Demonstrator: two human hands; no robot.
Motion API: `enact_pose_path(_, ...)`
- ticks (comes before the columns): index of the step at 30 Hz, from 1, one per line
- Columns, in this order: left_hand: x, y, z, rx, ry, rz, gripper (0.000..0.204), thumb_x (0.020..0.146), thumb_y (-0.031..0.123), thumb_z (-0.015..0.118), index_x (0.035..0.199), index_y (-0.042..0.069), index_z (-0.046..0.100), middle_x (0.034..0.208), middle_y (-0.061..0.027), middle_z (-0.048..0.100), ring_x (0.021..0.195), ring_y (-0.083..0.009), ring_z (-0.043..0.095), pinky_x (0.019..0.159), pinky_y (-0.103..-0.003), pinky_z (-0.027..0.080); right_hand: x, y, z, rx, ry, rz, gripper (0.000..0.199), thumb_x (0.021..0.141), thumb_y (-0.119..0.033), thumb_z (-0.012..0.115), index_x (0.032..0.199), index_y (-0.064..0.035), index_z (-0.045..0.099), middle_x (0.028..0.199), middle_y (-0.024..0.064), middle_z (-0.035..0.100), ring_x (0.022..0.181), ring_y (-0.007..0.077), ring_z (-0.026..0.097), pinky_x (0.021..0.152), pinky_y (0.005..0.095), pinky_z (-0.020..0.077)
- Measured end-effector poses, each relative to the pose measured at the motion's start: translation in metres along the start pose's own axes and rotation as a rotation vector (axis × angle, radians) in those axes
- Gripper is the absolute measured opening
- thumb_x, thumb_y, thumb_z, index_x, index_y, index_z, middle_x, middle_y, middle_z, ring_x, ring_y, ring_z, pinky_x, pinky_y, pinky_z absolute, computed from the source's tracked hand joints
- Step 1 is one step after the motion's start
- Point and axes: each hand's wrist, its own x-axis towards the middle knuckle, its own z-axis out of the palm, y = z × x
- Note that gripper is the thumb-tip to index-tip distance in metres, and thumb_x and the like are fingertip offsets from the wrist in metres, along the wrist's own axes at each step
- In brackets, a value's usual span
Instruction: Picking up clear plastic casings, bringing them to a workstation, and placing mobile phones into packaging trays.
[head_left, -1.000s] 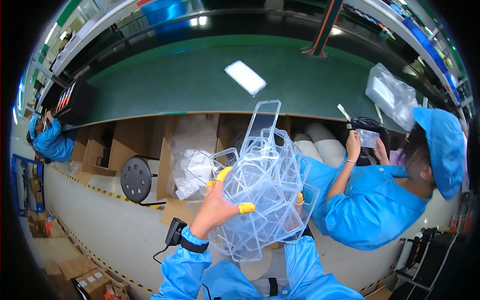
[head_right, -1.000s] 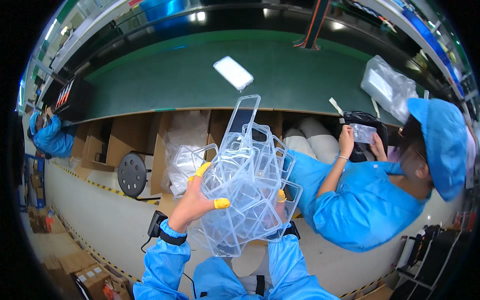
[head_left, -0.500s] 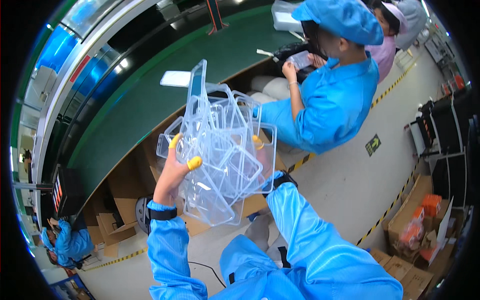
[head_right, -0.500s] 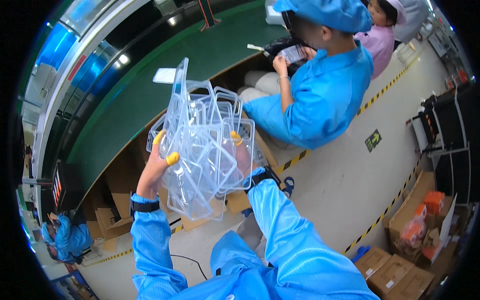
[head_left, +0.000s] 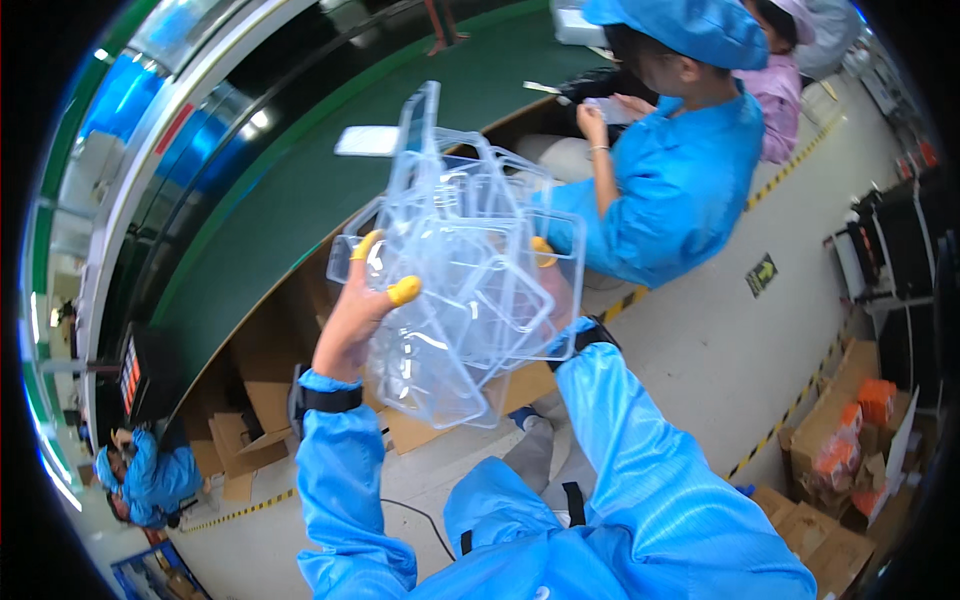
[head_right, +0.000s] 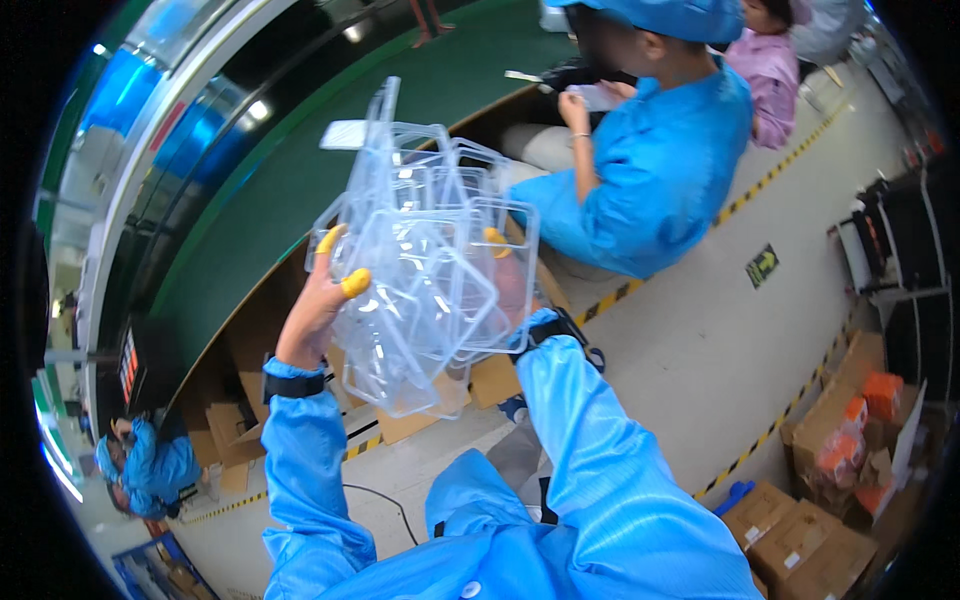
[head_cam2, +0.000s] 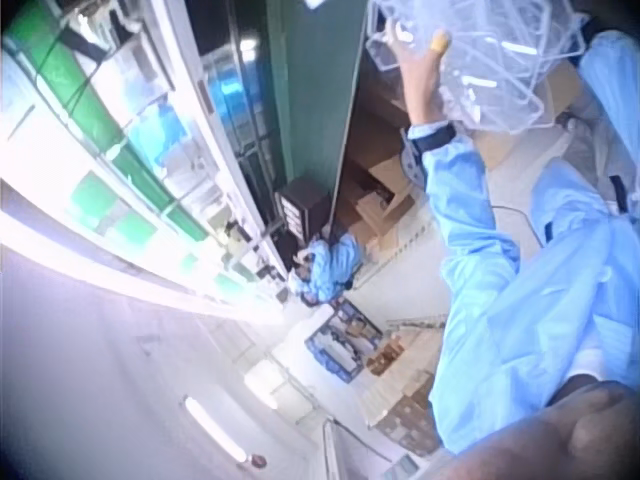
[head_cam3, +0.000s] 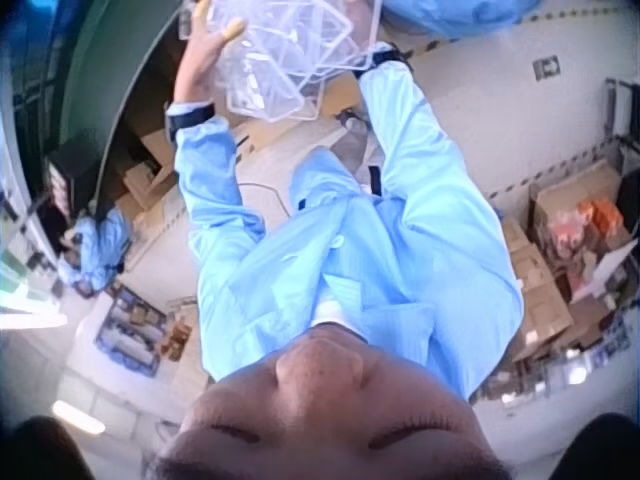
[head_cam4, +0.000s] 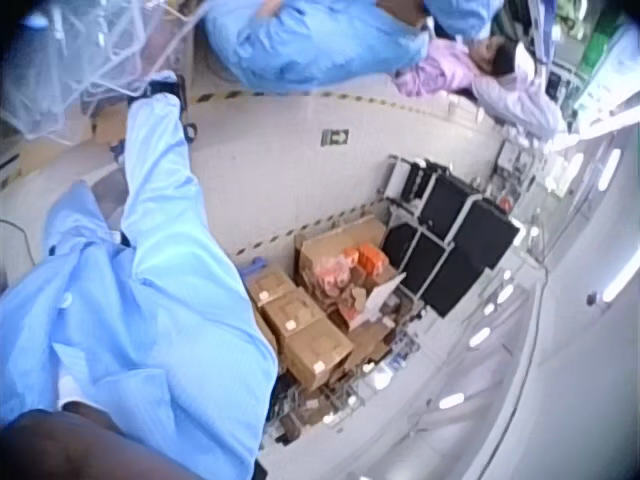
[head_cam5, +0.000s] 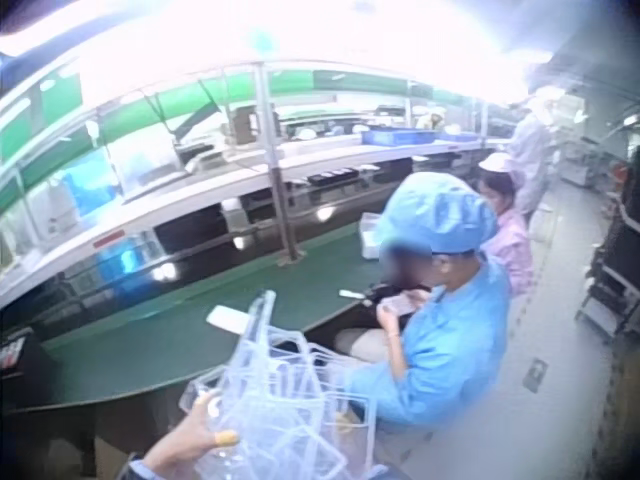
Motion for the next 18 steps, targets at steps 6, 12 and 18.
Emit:
enact_pose_path(6,-0.006,0.013,0.002,-0.038,0.006,-0.026,0.109,0.067,0.035,0.089,0.153,0.01,0.028,0.147,-0.0181,0.041,0.135,-0.0287,0.041,0.111,-0.038,0.032,-0.005,0.001,0.015,0.018,0.066,0.016,0.052,0.095,-0.053,0.054,0.119,-0.0082,0.062,0.099,0.0106,0.069,0.087,0.0232,0.068,0.078,0.0399,0.0578)
enact_pose_path(12,-0.002,0.011,0.001,-0.038,0.034,-0.009,0.112,0.065,0.036,0.09,0.153,0.009,0.027,0.147,-0.0197,0.041,0.136,-0.0292,0.041,0.112,-0.04,0.032,0.008,-0.005,0.001,0.027,0.045,0.027,0.054,0.095,-0.054,0.055,0.123,-0.009,0.061,0.108,0.0101,0.068,0.094,0.0226,0.067,0.082,0.0388,0.0571)
enact_pose_path(18,0.002,0.004,-0.002,-0.118,0.028,-0.02,0.113,0.065,0.038,0.091,0.153,0.008,0.026,0.146,-0.0187,0.043,0.134,-0.029,0.043,0.111,-0.039,0.032,0.007,-0.014,-0.005,-0.041,0.095,0.026,0.055,0.094,-0.055,0.055,0.124,-0.0089,0.06,0.11,0.0104,0.067,0.096,0.0229,0.066,0.083,0.0396,0.0566)
